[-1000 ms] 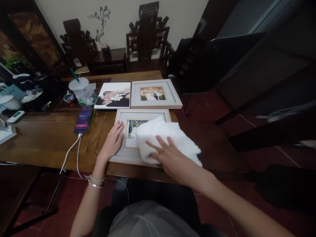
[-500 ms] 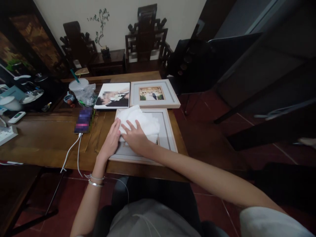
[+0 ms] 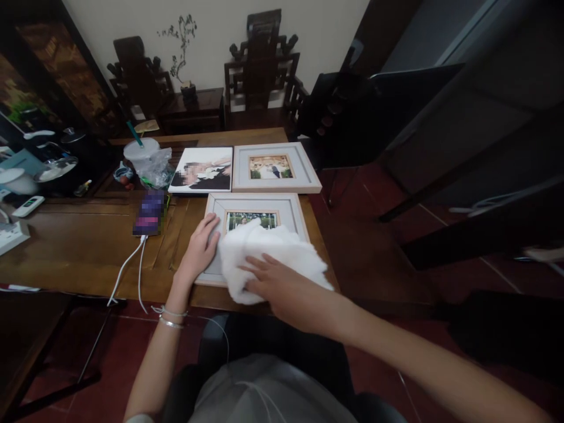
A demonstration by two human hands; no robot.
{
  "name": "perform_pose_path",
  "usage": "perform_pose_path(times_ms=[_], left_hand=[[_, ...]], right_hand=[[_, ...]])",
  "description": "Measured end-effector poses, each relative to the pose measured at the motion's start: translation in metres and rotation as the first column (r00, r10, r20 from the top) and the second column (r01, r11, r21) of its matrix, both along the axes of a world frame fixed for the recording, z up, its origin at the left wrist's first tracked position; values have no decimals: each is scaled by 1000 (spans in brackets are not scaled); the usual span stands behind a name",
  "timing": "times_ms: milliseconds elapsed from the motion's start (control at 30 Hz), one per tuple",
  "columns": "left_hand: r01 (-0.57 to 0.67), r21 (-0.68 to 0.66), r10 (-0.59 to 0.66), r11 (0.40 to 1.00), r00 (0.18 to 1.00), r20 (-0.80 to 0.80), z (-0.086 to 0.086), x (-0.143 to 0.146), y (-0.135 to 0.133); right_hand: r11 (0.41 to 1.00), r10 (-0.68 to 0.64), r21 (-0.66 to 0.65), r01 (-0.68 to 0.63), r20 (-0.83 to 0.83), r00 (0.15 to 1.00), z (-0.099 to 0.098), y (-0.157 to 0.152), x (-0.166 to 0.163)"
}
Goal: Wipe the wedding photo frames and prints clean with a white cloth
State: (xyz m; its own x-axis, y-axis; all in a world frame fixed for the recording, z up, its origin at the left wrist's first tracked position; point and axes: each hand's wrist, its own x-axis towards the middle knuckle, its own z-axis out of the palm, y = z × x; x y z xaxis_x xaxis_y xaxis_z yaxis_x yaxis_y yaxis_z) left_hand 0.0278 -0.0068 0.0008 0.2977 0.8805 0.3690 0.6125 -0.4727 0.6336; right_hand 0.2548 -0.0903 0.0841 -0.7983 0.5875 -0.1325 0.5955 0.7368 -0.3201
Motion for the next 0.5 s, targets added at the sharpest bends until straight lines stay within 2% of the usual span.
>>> perform_pose_path(times_ms=[133,367,433,500], left_hand=[[22,26,-21,999,999,-33,-4,-1,1],[19,3,-19,1000,1000,-1,-4,-1,3],[29,12,-29,1000,999,-13,-4,-2,3],[38,26,-37,999,999,-36,-5,-2,4]], right_hand=[[999,-33,-30,32,-10,999,12,-2,21],[999,32,26,-30,-78,996,-7,12,-26],[1000,8,15,-7,-105,994,-9,11,-25],[1000,-20,-13,19,-118,993,-6,7,-11]])
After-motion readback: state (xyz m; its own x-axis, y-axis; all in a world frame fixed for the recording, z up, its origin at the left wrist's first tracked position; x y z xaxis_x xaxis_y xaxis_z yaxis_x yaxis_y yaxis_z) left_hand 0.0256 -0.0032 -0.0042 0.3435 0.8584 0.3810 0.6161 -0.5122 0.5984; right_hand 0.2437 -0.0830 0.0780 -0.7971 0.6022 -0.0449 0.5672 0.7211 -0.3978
